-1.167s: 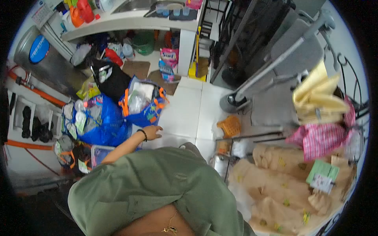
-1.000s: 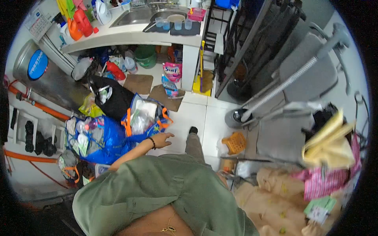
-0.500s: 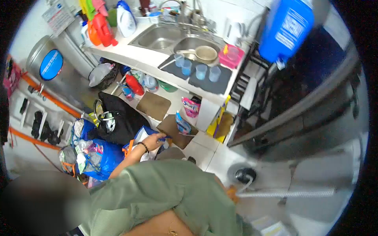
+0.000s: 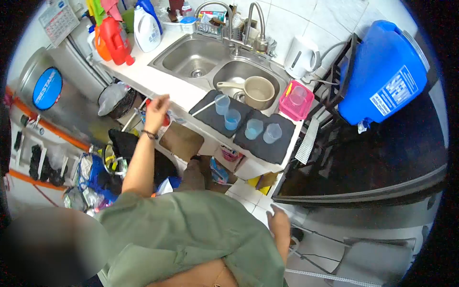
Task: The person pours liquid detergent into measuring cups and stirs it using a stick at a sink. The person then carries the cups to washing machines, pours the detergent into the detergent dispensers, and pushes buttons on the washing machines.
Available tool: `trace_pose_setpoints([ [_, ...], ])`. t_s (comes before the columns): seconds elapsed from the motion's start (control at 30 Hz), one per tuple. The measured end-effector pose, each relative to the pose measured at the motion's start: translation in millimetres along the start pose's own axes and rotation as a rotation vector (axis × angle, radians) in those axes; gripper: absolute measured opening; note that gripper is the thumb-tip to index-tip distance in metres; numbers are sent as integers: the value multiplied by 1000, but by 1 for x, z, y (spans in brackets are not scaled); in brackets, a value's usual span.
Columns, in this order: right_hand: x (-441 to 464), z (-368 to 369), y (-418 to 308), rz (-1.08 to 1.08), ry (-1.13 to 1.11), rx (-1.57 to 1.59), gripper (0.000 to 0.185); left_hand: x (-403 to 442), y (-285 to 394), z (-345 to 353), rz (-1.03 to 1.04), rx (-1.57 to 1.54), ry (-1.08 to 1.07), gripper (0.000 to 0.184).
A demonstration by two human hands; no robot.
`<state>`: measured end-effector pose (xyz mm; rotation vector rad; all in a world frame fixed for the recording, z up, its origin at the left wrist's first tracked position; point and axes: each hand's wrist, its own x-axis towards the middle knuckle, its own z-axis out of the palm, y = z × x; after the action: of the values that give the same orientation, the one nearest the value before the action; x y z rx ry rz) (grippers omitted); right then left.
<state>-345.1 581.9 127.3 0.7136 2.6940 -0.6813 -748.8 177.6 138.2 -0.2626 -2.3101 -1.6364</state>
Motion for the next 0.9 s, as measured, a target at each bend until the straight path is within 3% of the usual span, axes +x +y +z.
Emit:
trace_pose_setpoints([
  [0.07, 26, -4, -38, -5, 166, 118, 27, 74, -4, -15, -9, -86, 80, 42],
  [0.13, 50, -6, -88, -163, 435, 295, 20, 167, -54, -40, 70, 32, 153, 48],
  [0.2, 68, -12, -143, -141, 638, 339, 18, 258, -93, -58, -54, 42, 287, 59],
  [0.27, 85, -14, -192, -195, 861, 298, 18, 339, -117, -82, 30, 355, 378, 71],
  [0.3, 95, -26, -224, -274, 937, 253, 19, 400, -161, -100, 176, 512, 415, 79],
  [0.33, 98, -33, -263, -282, 1022, 190, 21, 465, -154, -114, 106, 646, 496, 81],
  [0.43, 109, -47, -294, -333, 1051, 75, 26, 526, -142, -134, -146, 874, 467, 80],
  [0.5, 108, -58, -306, -289, 1044, 8, 26, 579, -184, -148, -194, 723, 363, 80],
  [0.53, 108, -60, -307, -254, 1045, -23, 26, 588, -192, -150, -227, 668, 301, 80],
  [0.6, 111, -62, -306, -169, 1059, -30, 23, 589, -196, -150, -232, 641, 379, 77],
  [0.67, 112, -56, -302, -93, 1093, 6, 25, 602, -223, -158, -44, 603, 405, 76],
  [0.8, 113, -34, -286, 103, 1142, 166, 28, 562, -203, -149, -43, 556, 455, 78],
  [0.87, 116, -24, -281, 156, 1150, 219, 30, 517, -165, -146, -172, 589, 502, 73],
  [0.9, 117, -19, -277, 139, 1133, 200, 32, 500, -160, -146, -52, 489, 470, 69],
])
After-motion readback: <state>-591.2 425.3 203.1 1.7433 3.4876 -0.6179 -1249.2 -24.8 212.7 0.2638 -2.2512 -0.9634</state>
